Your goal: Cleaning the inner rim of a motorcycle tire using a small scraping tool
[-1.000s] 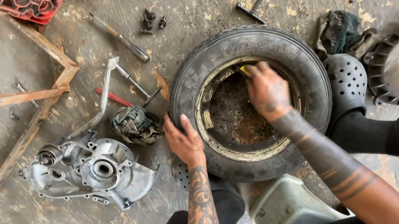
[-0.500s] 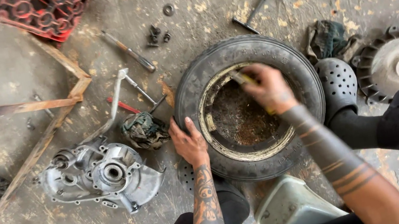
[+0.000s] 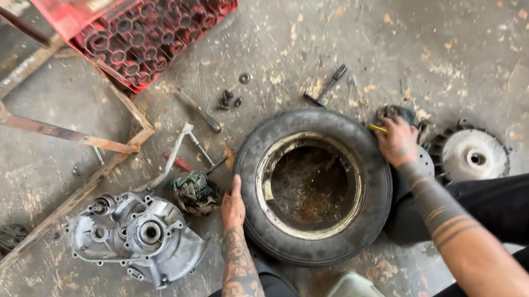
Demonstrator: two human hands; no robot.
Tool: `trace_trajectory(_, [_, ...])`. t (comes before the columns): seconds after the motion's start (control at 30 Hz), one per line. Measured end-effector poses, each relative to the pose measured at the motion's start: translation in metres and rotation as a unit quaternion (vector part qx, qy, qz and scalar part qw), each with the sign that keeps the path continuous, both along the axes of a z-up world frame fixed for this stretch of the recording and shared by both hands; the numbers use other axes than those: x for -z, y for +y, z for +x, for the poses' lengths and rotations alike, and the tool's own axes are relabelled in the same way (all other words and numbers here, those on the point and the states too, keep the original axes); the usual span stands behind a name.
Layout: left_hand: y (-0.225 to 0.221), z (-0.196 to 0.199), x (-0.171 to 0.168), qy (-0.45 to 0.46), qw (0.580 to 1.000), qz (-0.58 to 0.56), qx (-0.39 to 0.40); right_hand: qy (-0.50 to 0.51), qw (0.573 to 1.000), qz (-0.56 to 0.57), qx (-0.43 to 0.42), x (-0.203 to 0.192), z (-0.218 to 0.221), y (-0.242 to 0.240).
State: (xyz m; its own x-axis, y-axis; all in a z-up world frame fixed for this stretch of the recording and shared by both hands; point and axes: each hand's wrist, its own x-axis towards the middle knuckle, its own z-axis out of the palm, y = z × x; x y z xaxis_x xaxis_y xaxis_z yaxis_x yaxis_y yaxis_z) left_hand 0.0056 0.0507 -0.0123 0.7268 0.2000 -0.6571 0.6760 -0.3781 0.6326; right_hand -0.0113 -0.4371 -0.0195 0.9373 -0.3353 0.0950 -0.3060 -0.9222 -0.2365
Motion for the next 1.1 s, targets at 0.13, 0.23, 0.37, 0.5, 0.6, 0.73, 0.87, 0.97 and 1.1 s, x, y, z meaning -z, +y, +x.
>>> trace_trajectory(0.13, [-0.006,-0.006,-0.022,0.006,0.999,-0.020,-0.044,0.077,0.969,0.217,-0.090,0.012,0.048,0.013])
trace_trajectory(0.23, [-0.007,-0.018,-0.035,0.014,0.999,-0.012,-0.034,0.187,0.906,0.380,0.000,0.014,0.072,0.021])
trace_trajectory(0.37, [-0.019,-0.024,-0.062,0.014,0.999,0.031,-0.019,0.227,0.898,0.375,0.032,-0.023,0.063,0.032])
trace_trajectory(0.5, [-0.039,-0.022,-0.124,-0.053,0.996,0.052,-0.045,0.165,0.906,0.389,0.033,-0.053,0.072,0.040])
trace_trajectory(0.6, [-0.046,0.000,-0.215,-0.160,0.984,0.025,-0.071,0.028,0.911,0.412,-0.002,-0.101,0.084,0.035])
trace_trajectory(0.73, [-0.034,0.020,-0.272,-0.307,0.950,0.025,-0.053,-0.131,0.872,0.462,-0.094,-0.235,0.065,0.055])
trace_trajectory(0.87, [-0.019,0.035,-0.287,-0.515,0.854,-0.079,0.024,-0.243,0.837,0.454,-0.186,-0.272,0.056,0.051])
trace_trajectory(0.97, [-0.024,0.047,-0.261,-0.446,0.850,-0.280,-0.001,-0.218,0.846,0.418,-0.248,-0.273,0.049,0.055])
trace_trajectory(1.1, [-0.032,0.038,-0.254,-0.588,0.806,-0.023,0.061,-0.251,0.842,0.381,-0.290,-0.274,0.052,0.052])
